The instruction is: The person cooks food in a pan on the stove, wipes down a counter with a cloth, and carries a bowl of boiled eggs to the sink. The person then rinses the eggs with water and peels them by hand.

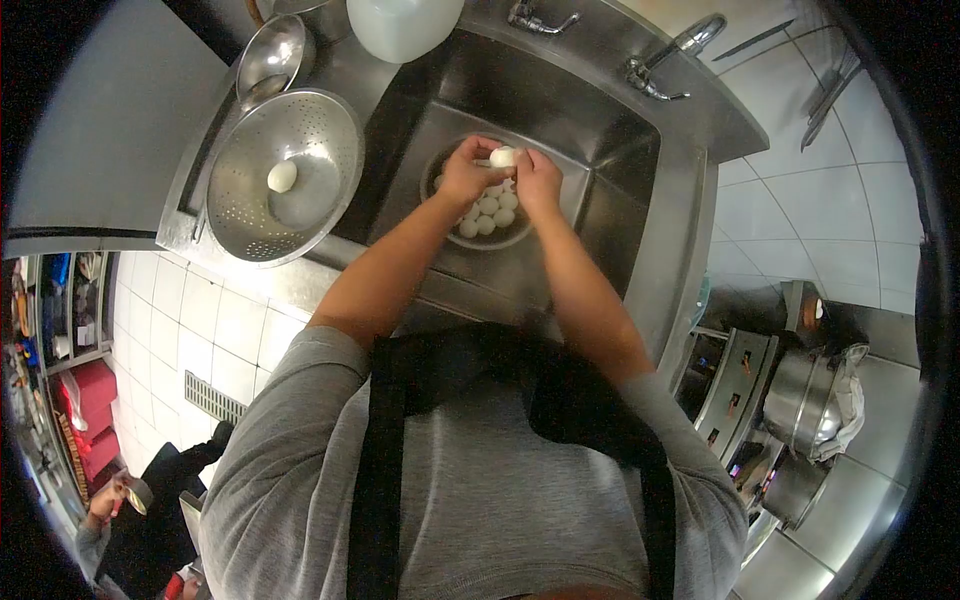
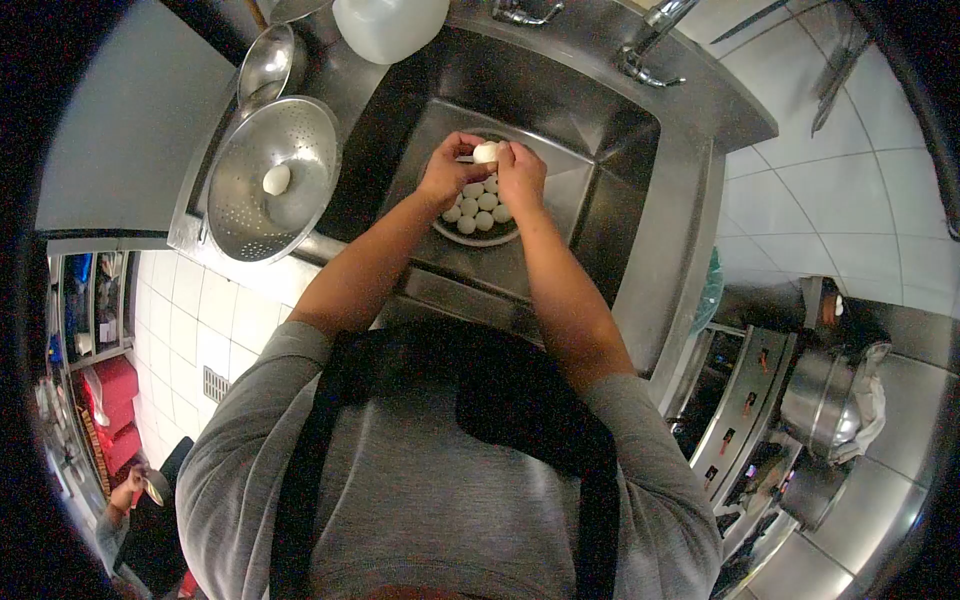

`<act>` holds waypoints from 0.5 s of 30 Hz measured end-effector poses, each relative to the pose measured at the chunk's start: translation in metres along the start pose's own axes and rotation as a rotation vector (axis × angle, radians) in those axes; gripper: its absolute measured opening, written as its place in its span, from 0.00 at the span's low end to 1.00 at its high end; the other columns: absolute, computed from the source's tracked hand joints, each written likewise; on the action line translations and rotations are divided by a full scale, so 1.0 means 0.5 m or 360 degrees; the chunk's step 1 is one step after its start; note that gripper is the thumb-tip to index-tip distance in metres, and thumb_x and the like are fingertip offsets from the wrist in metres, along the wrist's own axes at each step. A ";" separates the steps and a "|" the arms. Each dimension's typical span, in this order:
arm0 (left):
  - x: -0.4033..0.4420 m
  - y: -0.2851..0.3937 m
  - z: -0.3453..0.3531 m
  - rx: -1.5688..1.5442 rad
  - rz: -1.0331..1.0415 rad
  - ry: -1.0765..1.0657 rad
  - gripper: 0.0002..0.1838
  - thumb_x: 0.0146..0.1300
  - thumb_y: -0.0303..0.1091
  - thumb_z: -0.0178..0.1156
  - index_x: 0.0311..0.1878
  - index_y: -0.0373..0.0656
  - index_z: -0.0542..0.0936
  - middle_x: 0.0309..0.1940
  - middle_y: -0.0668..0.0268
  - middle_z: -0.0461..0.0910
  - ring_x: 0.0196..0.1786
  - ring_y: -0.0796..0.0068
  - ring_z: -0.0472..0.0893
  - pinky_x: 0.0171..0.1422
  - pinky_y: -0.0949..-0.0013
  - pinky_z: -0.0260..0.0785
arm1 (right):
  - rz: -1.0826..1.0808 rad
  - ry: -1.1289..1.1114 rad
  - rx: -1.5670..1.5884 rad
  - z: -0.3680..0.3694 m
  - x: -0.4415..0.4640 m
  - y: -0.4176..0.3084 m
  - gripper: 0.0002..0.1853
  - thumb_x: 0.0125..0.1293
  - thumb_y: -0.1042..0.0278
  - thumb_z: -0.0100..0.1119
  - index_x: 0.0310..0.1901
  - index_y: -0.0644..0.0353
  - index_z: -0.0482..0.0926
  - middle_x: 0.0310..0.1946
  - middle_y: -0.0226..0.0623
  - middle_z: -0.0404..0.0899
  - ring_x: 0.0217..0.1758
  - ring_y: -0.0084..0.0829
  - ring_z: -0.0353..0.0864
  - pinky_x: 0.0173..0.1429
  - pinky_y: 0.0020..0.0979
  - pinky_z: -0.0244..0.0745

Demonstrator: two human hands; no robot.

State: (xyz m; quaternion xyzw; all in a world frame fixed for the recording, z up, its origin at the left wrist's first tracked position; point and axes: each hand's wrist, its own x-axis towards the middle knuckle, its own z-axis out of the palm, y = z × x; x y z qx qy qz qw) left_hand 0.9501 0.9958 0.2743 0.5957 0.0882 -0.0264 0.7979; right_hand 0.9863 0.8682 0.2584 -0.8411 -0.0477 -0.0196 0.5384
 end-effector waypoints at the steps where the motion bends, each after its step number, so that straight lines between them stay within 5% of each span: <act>1: 0.002 -0.005 -0.001 0.0068 0.0049 0.0021 0.21 0.46 0.22 0.67 0.44 0.41 0.70 0.39 0.63 0.74 0.40 0.73 0.76 0.43 0.72 0.72 | -0.0036 -0.0007 -0.0030 -0.001 0.002 -0.001 0.15 0.62 0.60 0.49 0.30 0.65 0.75 0.25 0.51 0.74 0.29 0.50 0.73 0.35 0.43 0.66; 6: 0.009 -0.009 -0.001 0.0380 0.0272 0.0127 0.21 0.45 0.22 0.68 0.42 0.40 0.70 0.40 0.64 0.74 0.42 0.74 0.75 0.45 0.72 0.71 | -0.0232 0.0037 -0.0156 0.001 0.004 -0.010 0.15 0.62 0.59 0.49 0.29 0.64 0.76 0.26 0.50 0.76 0.30 0.51 0.74 0.36 0.43 0.67; 9: 0.020 -0.027 -0.004 0.0308 0.0272 0.0123 0.21 0.44 0.21 0.68 0.42 0.40 0.70 0.40 0.65 0.74 0.43 0.74 0.74 0.46 0.72 0.71 | 0.0016 0.0061 0.0052 -0.001 0.001 -0.026 0.15 0.62 0.59 0.50 0.30 0.64 0.76 0.27 0.49 0.77 0.31 0.50 0.75 0.37 0.42 0.69; 15: 0.003 -0.021 0.009 0.0352 0.0207 0.0220 0.23 0.43 0.20 0.68 0.43 0.41 0.69 0.43 0.64 0.72 0.43 0.73 0.74 0.45 0.72 0.71 | -0.0309 0.0206 -0.0346 -0.007 -0.006 -0.048 0.11 0.60 0.63 0.53 0.31 0.62 0.77 0.28 0.48 0.77 0.32 0.49 0.76 0.38 0.42 0.70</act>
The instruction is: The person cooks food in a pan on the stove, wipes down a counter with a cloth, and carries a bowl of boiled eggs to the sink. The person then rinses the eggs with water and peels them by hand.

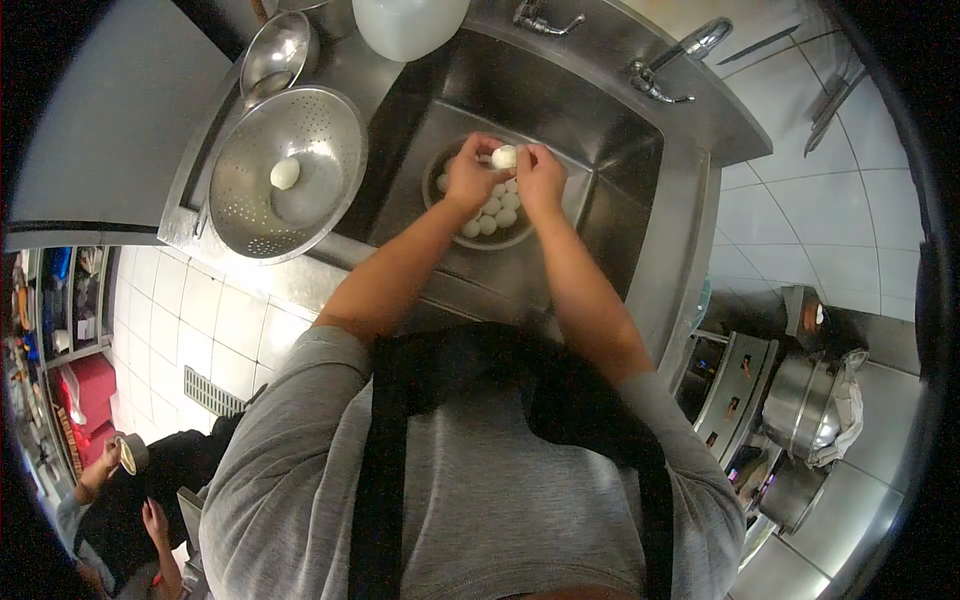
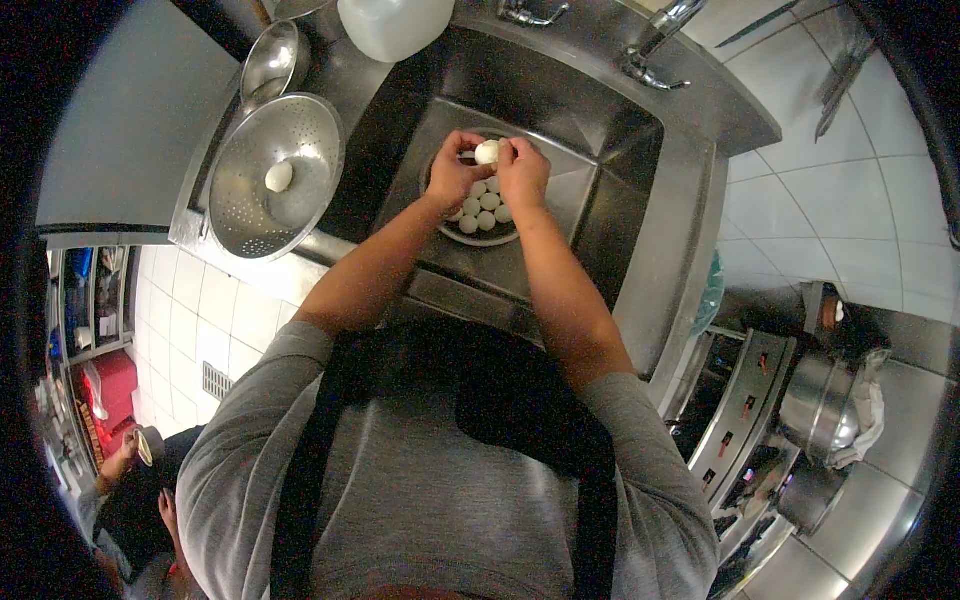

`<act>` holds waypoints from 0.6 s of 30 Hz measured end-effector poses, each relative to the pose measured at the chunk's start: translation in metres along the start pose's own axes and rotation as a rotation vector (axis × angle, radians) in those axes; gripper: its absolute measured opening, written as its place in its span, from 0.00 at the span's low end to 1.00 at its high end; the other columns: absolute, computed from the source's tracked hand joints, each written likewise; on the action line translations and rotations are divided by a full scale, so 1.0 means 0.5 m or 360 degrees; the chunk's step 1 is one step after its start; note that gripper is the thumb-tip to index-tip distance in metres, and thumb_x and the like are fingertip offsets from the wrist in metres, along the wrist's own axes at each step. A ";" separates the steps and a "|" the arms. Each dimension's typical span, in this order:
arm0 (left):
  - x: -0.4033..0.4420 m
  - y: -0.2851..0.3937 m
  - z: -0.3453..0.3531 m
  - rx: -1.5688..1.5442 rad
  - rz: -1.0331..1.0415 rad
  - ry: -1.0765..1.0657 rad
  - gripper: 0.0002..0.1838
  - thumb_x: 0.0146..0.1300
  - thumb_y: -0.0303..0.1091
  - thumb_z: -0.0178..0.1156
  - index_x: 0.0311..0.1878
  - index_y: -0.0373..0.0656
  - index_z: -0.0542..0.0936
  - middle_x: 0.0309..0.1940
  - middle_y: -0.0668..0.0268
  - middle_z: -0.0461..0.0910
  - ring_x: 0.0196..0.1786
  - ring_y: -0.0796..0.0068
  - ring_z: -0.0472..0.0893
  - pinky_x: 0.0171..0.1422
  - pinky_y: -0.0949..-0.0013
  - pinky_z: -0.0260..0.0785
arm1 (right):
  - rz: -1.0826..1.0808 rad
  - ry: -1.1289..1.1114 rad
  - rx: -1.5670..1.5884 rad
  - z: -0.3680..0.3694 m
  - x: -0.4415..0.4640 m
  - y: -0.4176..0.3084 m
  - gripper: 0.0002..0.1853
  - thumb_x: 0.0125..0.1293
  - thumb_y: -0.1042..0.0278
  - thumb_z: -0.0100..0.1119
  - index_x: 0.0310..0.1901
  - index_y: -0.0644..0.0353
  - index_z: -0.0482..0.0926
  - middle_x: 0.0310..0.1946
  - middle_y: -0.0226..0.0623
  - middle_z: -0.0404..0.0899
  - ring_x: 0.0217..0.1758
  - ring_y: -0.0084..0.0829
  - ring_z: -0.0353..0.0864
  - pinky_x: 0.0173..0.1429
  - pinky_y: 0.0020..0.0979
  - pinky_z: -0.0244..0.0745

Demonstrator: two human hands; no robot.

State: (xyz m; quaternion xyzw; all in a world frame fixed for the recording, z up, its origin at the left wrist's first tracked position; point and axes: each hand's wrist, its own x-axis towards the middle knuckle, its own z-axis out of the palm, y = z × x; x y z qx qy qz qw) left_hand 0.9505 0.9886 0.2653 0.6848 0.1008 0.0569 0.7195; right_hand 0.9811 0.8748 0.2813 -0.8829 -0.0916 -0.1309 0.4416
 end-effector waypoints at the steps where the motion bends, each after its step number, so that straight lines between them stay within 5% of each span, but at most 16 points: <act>1: -0.003 0.000 0.000 -0.0036 -0.0001 -0.0013 0.23 0.44 0.20 0.67 0.43 0.41 0.69 0.44 0.64 0.72 0.44 0.73 0.74 0.46 0.72 0.71 | -0.0016 0.0014 -0.0015 0.001 -0.001 0.002 0.10 0.59 0.63 0.53 0.31 0.62 0.77 0.28 0.48 0.77 0.32 0.48 0.76 0.38 0.42 0.70; 15: -0.005 -0.010 -0.040 -0.0906 -0.0309 -0.0330 0.23 0.49 0.18 0.62 0.48 0.45 0.69 0.46 0.66 0.71 0.47 0.69 0.75 0.49 0.68 0.72 | 0.0361 -0.0452 -0.0162 0.043 -0.019 0.135 0.10 0.57 0.66 0.54 0.37 0.62 0.78 0.31 0.49 0.78 0.36 0.47 0.78 0.42 0.40 0.72; 18: -0.013 -0.011 -0.035 -0.0733 -0.0218 -0.0206 0.23 0.48 0.17 0.62 0.47 0.45 0.69 0.46 0.66 0.72 0.46 0.70 0.75 0.49 0.69 0.71 | 0.0882 -0.0344 0.0731 -0.001 -0.015 0.023 0.11 0.57 0.64 0.55 0.38 0.60 0.79 0.29 0.47 0.78 0.33 0.45 0.78 0.41 0.37 0.73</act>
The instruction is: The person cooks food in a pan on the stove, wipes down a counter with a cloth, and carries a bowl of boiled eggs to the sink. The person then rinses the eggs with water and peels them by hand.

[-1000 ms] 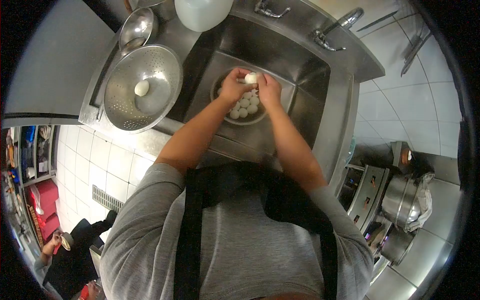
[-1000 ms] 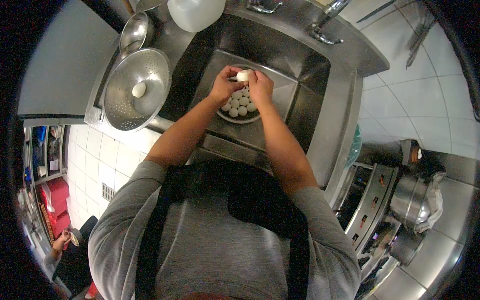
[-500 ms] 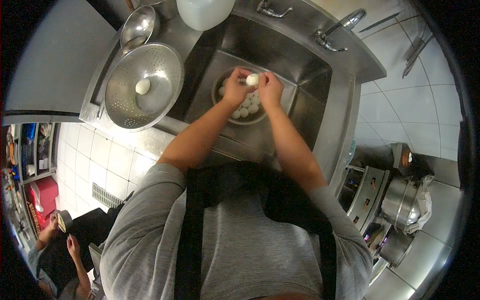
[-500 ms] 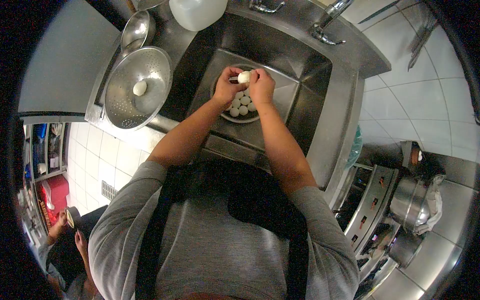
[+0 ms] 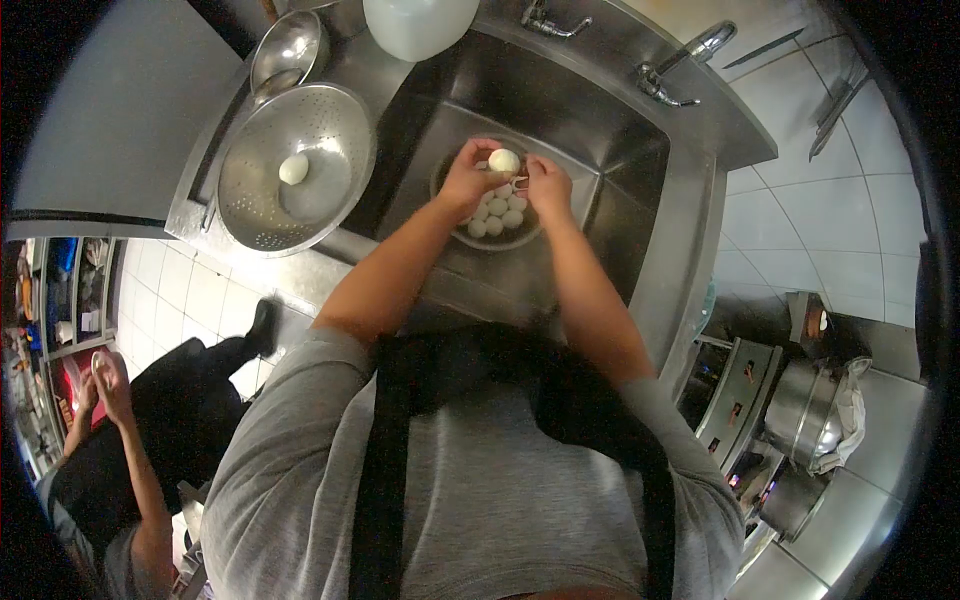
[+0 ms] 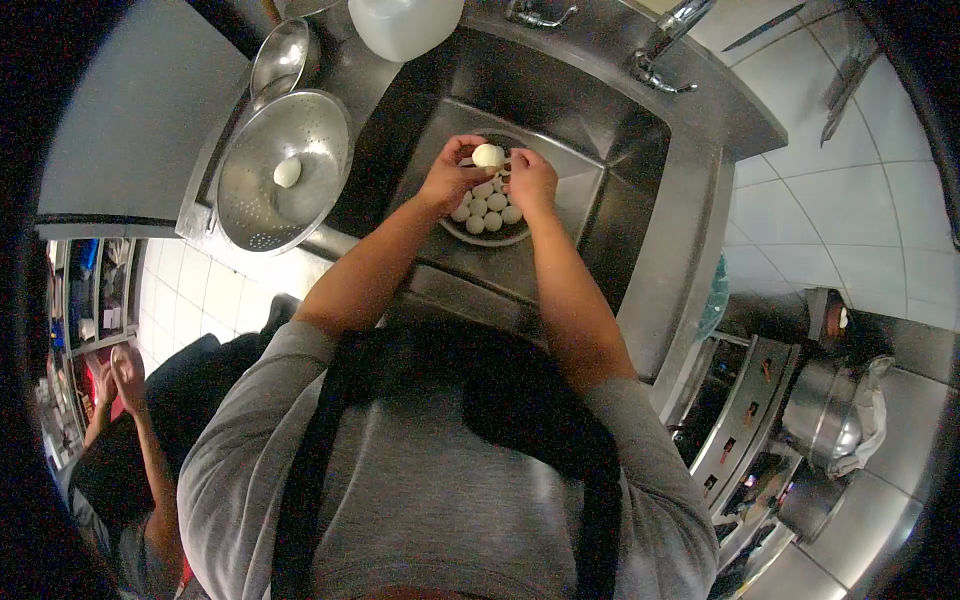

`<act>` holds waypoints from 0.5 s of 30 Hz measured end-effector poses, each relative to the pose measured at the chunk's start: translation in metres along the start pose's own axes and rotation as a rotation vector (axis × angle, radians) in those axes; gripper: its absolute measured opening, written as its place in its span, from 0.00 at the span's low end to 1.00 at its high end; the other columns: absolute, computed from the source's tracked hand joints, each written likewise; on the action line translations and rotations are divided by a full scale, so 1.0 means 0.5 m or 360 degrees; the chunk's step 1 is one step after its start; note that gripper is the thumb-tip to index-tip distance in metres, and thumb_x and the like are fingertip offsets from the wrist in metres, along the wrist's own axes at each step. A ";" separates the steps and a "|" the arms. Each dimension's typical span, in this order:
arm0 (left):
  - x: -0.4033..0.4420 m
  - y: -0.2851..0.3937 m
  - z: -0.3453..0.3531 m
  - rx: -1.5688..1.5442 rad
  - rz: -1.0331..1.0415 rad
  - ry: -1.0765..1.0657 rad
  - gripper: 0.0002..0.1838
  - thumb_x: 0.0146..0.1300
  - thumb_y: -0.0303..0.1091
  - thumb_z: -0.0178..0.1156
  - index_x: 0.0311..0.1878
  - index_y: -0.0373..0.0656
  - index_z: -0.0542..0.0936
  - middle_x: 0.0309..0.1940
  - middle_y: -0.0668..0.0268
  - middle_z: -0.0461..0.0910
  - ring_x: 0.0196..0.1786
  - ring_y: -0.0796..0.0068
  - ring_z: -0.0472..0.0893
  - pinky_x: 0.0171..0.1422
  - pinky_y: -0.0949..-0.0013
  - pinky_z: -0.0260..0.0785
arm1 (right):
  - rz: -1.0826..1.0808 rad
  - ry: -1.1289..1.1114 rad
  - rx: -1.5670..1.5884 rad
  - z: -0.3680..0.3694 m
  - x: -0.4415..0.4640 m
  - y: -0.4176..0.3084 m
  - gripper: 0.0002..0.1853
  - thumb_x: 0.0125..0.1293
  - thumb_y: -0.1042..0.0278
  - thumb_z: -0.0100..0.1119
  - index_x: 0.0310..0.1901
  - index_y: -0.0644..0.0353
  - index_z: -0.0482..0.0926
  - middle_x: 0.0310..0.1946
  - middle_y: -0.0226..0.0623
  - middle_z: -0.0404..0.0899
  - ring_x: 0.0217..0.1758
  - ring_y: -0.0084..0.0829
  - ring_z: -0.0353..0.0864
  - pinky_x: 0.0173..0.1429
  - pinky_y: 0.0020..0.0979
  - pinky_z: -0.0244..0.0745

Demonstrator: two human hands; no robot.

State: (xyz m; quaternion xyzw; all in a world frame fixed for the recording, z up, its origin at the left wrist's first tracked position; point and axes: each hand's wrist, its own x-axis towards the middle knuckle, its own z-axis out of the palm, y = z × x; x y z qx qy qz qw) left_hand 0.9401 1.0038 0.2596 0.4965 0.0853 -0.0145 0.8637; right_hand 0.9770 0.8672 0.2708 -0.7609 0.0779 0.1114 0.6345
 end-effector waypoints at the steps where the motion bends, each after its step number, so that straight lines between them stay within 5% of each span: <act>1: -0.001 -0.006 0.001 0.0016 0.0018 -0.0006 0.21 0.49 0.18 0.62 0.47 0.44 0.69 0.46 0.66 0.72 0.46 0.70 0.75 0.49 0.69 0.71 | -0.0093 0.0011 -0.0080 0.003 -0.007 -0.002 0.11 0.57 0.63 0.54 0.39 0.59 0.79 0.28 0.47 0.78 0.33 0.44 0.78 0.40 0.37 0.73; 7: -0.032 0.022 0.040 -0.0061 -0.0176 0.0123 0.08 0.59 0.30 0.57 0.41 0.44 0.72 0.37 0.68 0.75 0.42 0.73 0.75 0.45 0.64 0.71 | -0.0712 0.0141 -0.0652 -0.001 -0.051 -0.023 0.10 0.59 0.64 0.52 0.35 0.60 0.79 0.27 0.46 0.78 0.30 0.43 0.78 0.37 0.36 0.71; 15: -0.080 0.023 0.081 -0.0150 -0.0205 0.0382 0.06 0.56 0.26 0.57 0.37 0.45 0.71 0.35 0.66 0.74 0.39 0.67 0.76 0.40 0.60 0.73 | -0.1277 0.0070 -0.0844 -0.039 -0.071 -0.030 0.09 0.61 0.65 0.50 0.35 0.59 0.78 0.28 0.45 0.77 0.32 0.45 0.76 0.38 0.39 0.70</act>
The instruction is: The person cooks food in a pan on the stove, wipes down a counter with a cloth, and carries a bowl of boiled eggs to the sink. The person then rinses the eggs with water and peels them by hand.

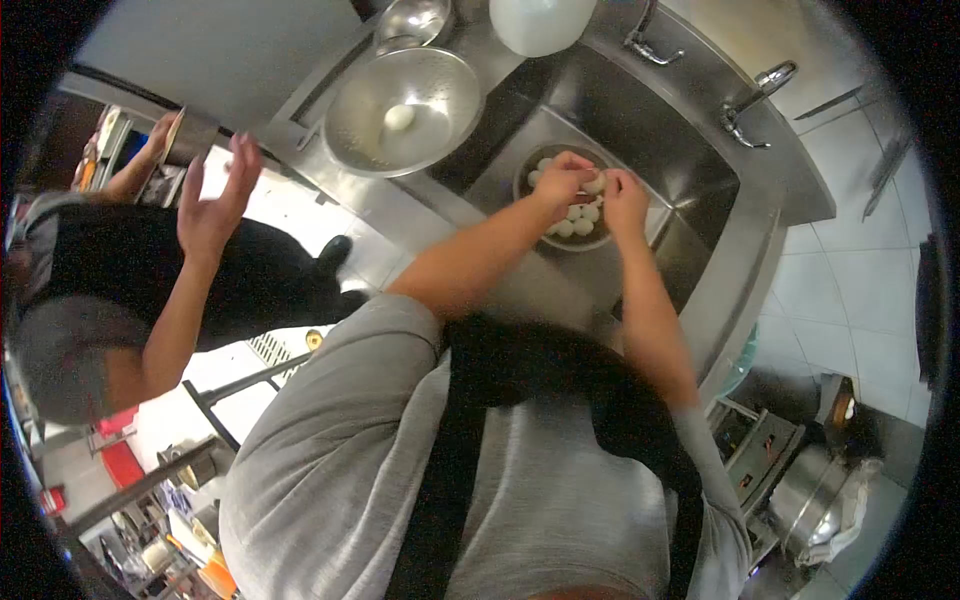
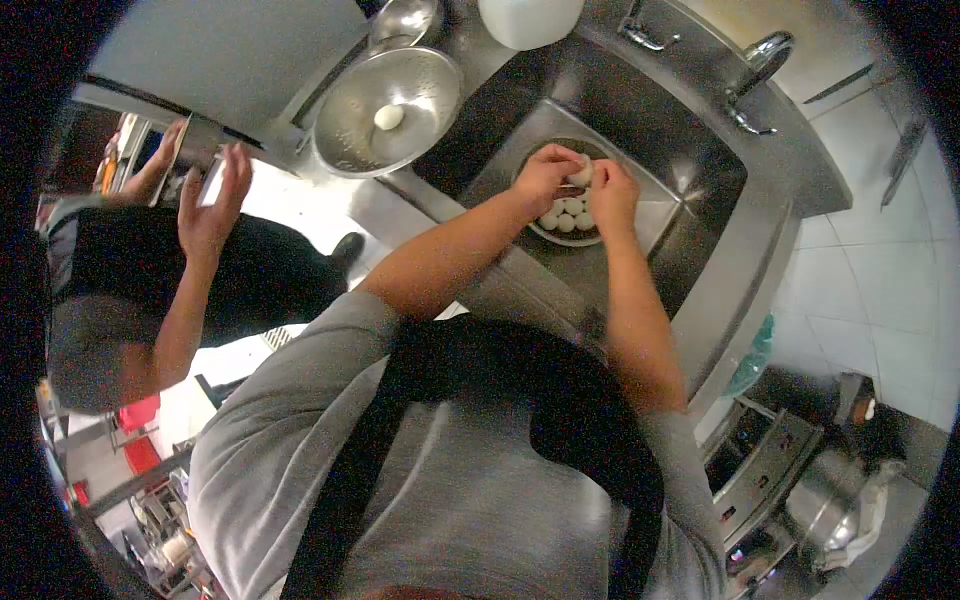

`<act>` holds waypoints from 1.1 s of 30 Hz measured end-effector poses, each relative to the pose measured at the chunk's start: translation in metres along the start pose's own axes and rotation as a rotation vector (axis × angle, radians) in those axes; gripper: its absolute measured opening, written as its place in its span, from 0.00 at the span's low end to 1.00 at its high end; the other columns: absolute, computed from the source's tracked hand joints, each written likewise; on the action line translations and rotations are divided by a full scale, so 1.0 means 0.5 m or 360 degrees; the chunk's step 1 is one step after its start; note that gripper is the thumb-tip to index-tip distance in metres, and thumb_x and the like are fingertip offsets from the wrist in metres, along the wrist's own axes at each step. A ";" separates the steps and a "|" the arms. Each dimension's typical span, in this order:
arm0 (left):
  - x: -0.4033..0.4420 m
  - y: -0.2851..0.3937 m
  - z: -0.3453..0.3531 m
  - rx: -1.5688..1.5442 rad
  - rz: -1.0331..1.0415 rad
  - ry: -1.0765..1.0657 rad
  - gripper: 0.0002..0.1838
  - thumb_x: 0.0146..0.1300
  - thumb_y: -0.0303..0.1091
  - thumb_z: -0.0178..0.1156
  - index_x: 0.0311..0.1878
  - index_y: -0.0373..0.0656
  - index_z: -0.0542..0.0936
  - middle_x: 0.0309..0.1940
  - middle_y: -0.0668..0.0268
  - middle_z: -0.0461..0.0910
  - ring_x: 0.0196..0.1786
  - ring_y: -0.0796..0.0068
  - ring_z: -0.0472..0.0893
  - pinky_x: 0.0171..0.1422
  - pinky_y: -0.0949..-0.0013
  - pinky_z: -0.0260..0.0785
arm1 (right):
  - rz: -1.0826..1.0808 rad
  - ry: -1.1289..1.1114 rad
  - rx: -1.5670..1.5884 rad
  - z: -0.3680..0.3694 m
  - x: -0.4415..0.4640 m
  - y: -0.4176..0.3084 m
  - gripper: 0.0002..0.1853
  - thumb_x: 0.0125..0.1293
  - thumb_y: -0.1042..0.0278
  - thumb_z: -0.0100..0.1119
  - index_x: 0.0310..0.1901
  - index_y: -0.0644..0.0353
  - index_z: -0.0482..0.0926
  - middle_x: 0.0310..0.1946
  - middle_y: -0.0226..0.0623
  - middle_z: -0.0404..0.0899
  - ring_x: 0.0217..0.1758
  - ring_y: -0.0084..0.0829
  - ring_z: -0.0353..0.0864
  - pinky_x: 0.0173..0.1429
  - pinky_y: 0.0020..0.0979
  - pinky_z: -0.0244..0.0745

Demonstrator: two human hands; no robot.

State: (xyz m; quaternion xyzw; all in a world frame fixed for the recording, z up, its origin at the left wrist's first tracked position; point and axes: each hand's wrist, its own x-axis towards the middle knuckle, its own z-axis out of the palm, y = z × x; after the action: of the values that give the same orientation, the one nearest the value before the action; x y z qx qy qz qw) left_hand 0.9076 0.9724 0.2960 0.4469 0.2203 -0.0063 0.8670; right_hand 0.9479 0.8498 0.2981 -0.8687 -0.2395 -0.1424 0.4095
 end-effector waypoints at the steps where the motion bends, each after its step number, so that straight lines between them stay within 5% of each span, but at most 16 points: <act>1: -0.010 0.002 0.014 0.0050 0.0008 0.0024 0.08 0.56 0.26 0.57 0.38 0.46 0.71 0.36 0.66 0.73 0.39 0.67 0.76 0.40 0.59 0.73 | -0.0009 0.0006 -0.0007 -0.014 -0.002 0.001 0.10 0.61 0.64 0.50 0.35 0.59 0.78 0.29 0.44 0.77 0.33 0.45 0.76 0.39 0.39 0.70; 7: -0.057 -0.014 0.176 -0.0090 0.0078 -0.0311 0.09 0.57 0.26 0.57 0.41 0.44 0.71 0.38 0.66 0.74 0.40 0.67 0.76 0.44 0.60 0.73 | 0.0412 0.0024 0.0269 -0.207 -0.026 0.015 0.13 0.60 0.58 0.54 0.38 0.58 0.79 0.36 0.43 0.76 0.38 0.41 0.76 0.42 0.37 0.70; 10: -0.089 -0.053 0.320 0.0072 0.0102 -0.0506 0.10 0.57 0.28 0.58 0.42 0.43 0.71 0.39 0.64 0.75 0.40 0.67 0.77 0.43 0.64 0.74 | 0.0256 0.0291 0.0113 -0.343 -0.046 0.088 0.12 0.60 0.59 0.53 0.38 0.59 0.79 0.34 0.42 0.78 0.37 0.39 0.78 0.41 0.35 0.71; 19: -0.130 -0.305 0.693 0.0235 -0.0202 -0.0901 0.14 0.56 0.28 0.58 0.45 0.40 0.68 0.39 0.58 0.74 0.39 0.64 0.77 0.38 0.66 0.75 | 0.0716 0.0478 0.0341 -0.720 -0.221 0.268 0.12 0.59 0.63 0.54 0.37 0.63 0.78 0.27 0.40 0.78 0.26 0.31 0.78 0.35 0.31 0.73; 25: -0.143 -0.456 0.818 0.0522 -0.0359 -0.1036 0.14 0.56 0.28 0.56 0.45 0.38 0.67 0.39 0.56 0.73 0.40 0.63 0.76 0.40 0.63 0.75 | 0.0533 0.0864 -0.0349 -0.802 -0.322 0.410 0.11 0.58 0.63 0.52 0.34 0.62 0.77 0.30 0.47 0.77 0.35 0.46 0.77 0.40 0.41 0.71; 33: -0.105 -0.556 0.872 0.0359 -0.0495 -0.1180 0.14 0.57 0.28 0.57 0.45 0.37 0.66 0.40 0.58 0.72 0.42 0.63 0.76 0.45 0.57 0.75 | 0.1066 0.0792 0.0296 -0.829 -0.368 0.508 0.13 0.59 0.62 0.50 0.37 0.62 0.78 0.33 0.45 0.78 0.37 0.42 0.78 0.43 0.37 0.72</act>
State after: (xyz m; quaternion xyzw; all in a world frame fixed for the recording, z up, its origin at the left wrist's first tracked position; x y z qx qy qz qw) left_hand 0.9667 0.4565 0.3211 0.4680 -0.0439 -0.3219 0.8218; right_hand 0.9065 0.3320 0.3118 -0.7970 0.1501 -0.1846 0.5551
